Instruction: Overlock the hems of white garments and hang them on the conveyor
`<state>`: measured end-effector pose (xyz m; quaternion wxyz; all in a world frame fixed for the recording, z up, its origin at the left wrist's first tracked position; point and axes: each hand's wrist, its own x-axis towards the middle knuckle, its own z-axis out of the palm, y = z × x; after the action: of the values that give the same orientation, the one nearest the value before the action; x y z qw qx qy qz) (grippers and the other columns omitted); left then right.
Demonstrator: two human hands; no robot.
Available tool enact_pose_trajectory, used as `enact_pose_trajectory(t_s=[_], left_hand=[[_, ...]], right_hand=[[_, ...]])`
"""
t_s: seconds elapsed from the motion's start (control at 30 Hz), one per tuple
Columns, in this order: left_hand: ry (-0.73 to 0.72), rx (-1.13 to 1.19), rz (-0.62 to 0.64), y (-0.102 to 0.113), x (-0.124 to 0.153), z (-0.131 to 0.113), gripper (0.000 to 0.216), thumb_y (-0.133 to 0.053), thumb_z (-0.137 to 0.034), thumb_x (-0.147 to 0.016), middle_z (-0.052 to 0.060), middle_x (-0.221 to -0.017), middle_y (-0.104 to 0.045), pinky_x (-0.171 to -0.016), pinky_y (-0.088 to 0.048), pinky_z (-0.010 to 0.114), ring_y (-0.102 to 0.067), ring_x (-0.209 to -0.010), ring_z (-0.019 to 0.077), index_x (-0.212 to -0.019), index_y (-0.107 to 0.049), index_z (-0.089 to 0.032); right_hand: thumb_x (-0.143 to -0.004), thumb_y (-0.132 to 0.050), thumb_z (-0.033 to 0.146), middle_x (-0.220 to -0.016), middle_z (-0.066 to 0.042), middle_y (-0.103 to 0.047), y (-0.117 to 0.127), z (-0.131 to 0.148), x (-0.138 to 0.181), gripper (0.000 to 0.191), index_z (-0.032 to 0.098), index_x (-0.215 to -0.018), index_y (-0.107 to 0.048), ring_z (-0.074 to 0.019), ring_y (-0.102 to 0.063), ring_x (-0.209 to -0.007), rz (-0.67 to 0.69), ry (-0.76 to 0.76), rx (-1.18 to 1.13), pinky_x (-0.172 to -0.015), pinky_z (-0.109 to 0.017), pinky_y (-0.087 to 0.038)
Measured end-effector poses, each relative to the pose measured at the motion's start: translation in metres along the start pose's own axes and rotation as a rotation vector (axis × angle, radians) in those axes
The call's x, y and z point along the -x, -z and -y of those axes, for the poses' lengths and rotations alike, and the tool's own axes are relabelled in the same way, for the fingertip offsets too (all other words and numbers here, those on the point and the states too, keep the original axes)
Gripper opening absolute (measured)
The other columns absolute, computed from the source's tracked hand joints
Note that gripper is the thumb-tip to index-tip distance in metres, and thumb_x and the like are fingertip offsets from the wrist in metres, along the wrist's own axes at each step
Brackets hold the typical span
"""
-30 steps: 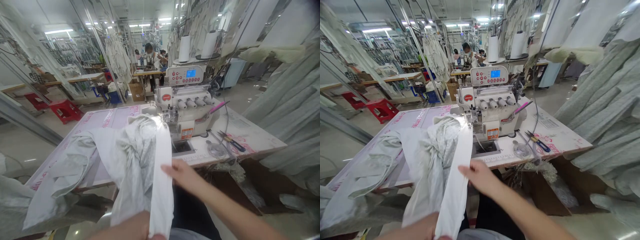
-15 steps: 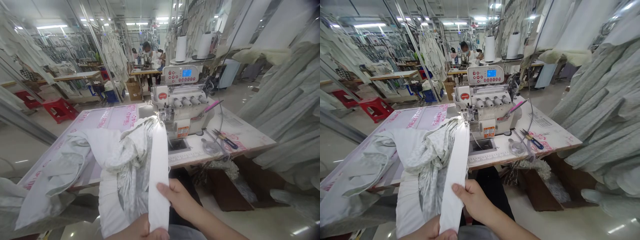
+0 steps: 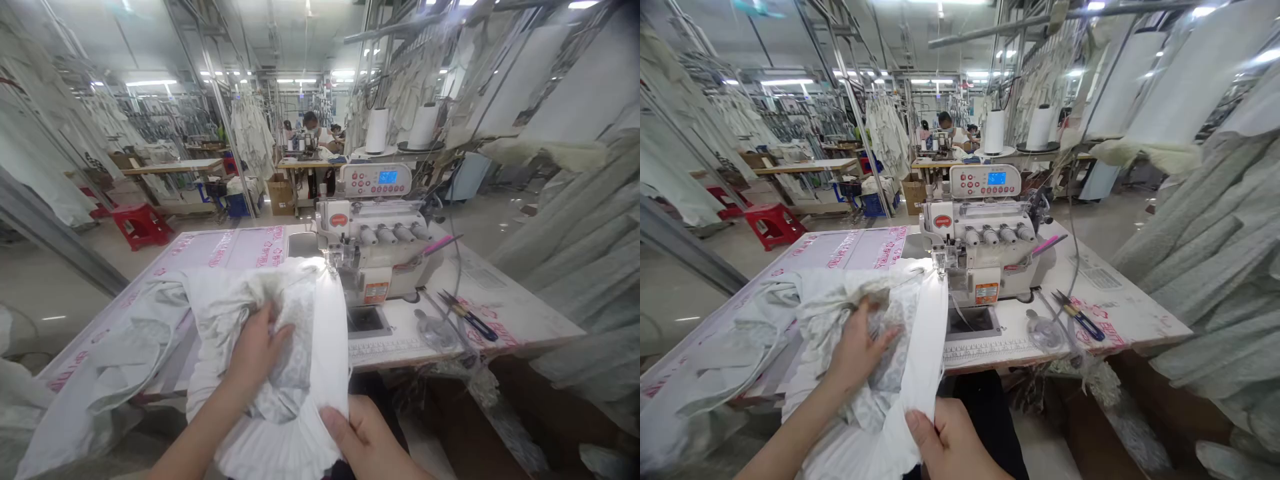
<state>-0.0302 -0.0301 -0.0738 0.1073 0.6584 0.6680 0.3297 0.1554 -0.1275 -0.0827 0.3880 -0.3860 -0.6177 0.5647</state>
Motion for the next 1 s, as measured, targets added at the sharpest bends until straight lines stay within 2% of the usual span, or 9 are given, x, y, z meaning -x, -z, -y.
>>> enact_pose_trajectory(t_s=[0.1,0.17,0.27,0.47,0.73,0.87,0.9,0.97,1.0], left_hand=[[-0.032,0.008,0.243,0.006,-0.005,0.005,0.039,-0.032,-0.044,-0.082,0.006,-0.083,-0.059,-0.078,-0.040,0.034,-0.052,-0.082,0.0226,-0.098,-0.055,-0.017],[-0.041,0.126,0.276,0.016,-0.008,0.007,0.038,-0.028,-0.042,-0.084,0.003,-0.084,-0.060,-0.079,-0.039,0.030,-0.053,-0.083,0.0200,-0.093,-0.056,-0.019],[-0.009,0.208,0.206,0.030,-0.016,0.005,0.036,-0.032,-0.042,-0.083,-0.001,-0.091,-0.061,-0.078,-0.039,0.024,-0.053,-0.088,0.0186,-0.100,-0.055,-0.020],[-0.023,0.129,0.096,0.037,-0.041,-0.014,0.032,-0.035,-0.038,-0.082,-0.002,-0.071,-0.060,-0.063,-0.039,0.022,-0.054,-0.071,0.0173,-0.091,-0.058,-0.019],[-0.179,-0.101,-0.081,0.042,-0.109,-0.024,0.024,-0.035,-0.031,-0.082,0.000,-0.059,-0.050,-0.057,-0.034,0.025,-0.047,-0.060,0.0151,-0.071,-0.051,-0.016],[-0.417,-0.043,-0.306,0.032,-0.052,-0.049,0.018,-0.043,-0.023,-0.077,0.007,-0.084,-0.051,-0.073,-0.039,0.031,-0.048,-0.083,0.0188,-0.093,-0.047,-0.015],[-0.553,0.048,-0.230,0.023,-0.027,-0.057,0.016,-0.040,-0.017,-0.077,0.005,-0.082,-0.051,-0.071,-0.041,0.029,-0.049,-0.080,0.0171,-0.092,-0.046,-0.017],[-0.833,0.216,0.176,0.002,0.017,-0.075,0.030,-0.029,-0.013,-0.078,0.008,-0.092,-0.053,-0.076,-0.043,0.029,-0.050,-0.090,0.0169,-0.103,-0.043,-0.019],[-0.825,0.215,0.265,-0.010,0.031,-0.082,0.035,-0.029,-0.013,-0.078,0.011,-0.101,-0.051,-0.083,-0.042,0.032,-0.048,-0.099,0.0186,-0.110,-0.040,-0.017]], right_hand=[[-0.081,-0.035,0.054,-0.056,0.000,-0.036,-0.001,0.004,0.000,0.048,0.014,-0.057,-0.042,-0.0103,-0.034,-0.055,-0.074,-0.023,0.106,-0.050,-0.020,-0.031],[-0.081,-0.033,0.056,-0.054,0.000,-0.034,-0.002,0.004,0.002,0.050,0.014,-0.055,-0.042,-0.0103,-0.032,-0.053,-0.068,-0.041,0.137,-0.049,-0.020,-0.032],[-0.081,-0.033,0.055,-0.054,0.001,-0.032,-0.002,0.002,0.000,0.048,0.015,-0.055,-0.040,-0.0104,-0.031,-0.053,-0.077,-0.053,0.152,-0.049,-0.020,-0.030],[-0.085,-0.034,0.040,-0.057,0.002,-0.030,0.017,0.003,-0.028,0.036,0.016,-0.058,-0.032,-0.0091,-0.028,-0.054,-0.066,-0.005,0.087,-0.049,-0.020,-0.026],[-0.082,-0.039,0.040,-0.052,0.004,-0.029,0.045,0.016,-0.080,0.036,0.017,-0.055,-0.030,-0.0084,-0.028,-0.049,-0.154,-0.006,0.151,-0.046,-0.020,-0.024],[-0.081,-0.043,0.040,-0.047,0.005,-0.035,0.052,0.027,-0.094,0.035,0.016,-0.057,-0.037,-0.0065,-0.031,-0.042,-0.123,-0.138,0.012,-0.040,-0.018,-0.024],[-0.081,-0.045,0.039,-0.045,0.005,-0.035,0.054,0.034,-0.097,0.033,0.015,-0.058,-0.038,-0.0057,-0.030,-0.039,-0.116,-0.192,-0.024,-0.038,-0.017,-0.023],[-0.081,-0.047,0.033,-0.040,0.007,-0.035,0.061,0.054,-0.103,0.031,0.015,-0.057,-0.038,-0.0040,-0.026,-0.033,-0.098,-0.322,-0.079,-0.034,-0.016,-0.018],[-0.082,-0.046,0.028,-0.037,0.007,-0.034,0.065,0.065,-0.107,0.031,0.015,-0.056,-0.037,-0.0033,-0.023,-0.031,-0.073,-0.386,-0.107,-0.032,-0.016,-0.015]])
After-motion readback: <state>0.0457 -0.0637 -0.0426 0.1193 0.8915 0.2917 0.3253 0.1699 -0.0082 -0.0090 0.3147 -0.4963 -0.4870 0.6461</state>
